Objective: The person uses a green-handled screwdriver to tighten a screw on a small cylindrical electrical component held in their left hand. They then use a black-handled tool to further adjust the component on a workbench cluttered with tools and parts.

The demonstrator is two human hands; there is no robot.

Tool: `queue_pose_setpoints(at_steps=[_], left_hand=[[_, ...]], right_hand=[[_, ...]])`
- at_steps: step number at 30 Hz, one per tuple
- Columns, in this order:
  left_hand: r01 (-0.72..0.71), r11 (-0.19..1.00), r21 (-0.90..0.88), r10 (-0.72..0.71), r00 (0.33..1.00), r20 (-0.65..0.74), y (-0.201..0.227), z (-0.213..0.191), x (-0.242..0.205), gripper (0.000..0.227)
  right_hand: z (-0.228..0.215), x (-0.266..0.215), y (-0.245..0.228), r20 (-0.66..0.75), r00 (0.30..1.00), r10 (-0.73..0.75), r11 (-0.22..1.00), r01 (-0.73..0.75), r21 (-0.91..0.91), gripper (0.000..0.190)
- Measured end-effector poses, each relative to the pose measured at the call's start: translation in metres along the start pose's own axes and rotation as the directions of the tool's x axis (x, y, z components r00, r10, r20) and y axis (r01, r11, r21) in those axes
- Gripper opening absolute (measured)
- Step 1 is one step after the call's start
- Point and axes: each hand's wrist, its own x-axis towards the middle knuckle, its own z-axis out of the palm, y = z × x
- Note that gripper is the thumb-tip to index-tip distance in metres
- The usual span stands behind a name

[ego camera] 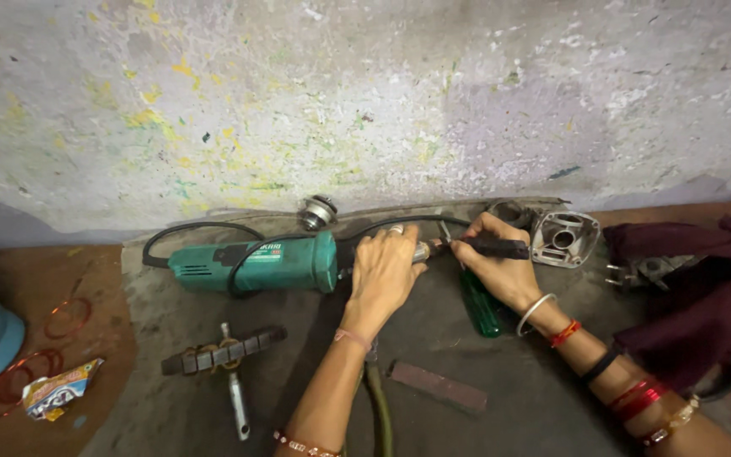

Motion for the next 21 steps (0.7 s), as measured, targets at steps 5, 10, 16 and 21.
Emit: queue_pose_setpoints(at_steps=[5,10,16,21], left_hand=[[-0.021,0.999,-0.039,0.021,1.0,-0.023,0.0022,-0.0011,-0.0012,0.046],[-0.047,0.998,-0.041,0.045,0.998,-0.048,-0.0007,-0.0006,-0.0054,0.04],[-0.067,0.997,-0.023,0.065,0.996,-0.06,-0.0024,0.0008,-0.0051,0.036],[-0.067,0.998,-0.005,0.066,0.997,-0.034,-0.0042,0.0059,-0.0058,0.03]], right_hand=[[-0.0041,0.001,-0.0021,-0.05,0.999,-0.002,0.999,0.0,-0.048,0.019],[-0.0006,-0.0013,0.0005,-0.003,0.997,-0.071,0.996,0.071,-0.047,0.021],[0.0006,-0.0006,-0.0023,-0.009,0.991,-0.134,0.99,0.133,-0.056,0.02],[-0.0002,0.0001,-0.0003,-0.043,0.994,-0.101,0.987,0.095,-0.127,0.022]])
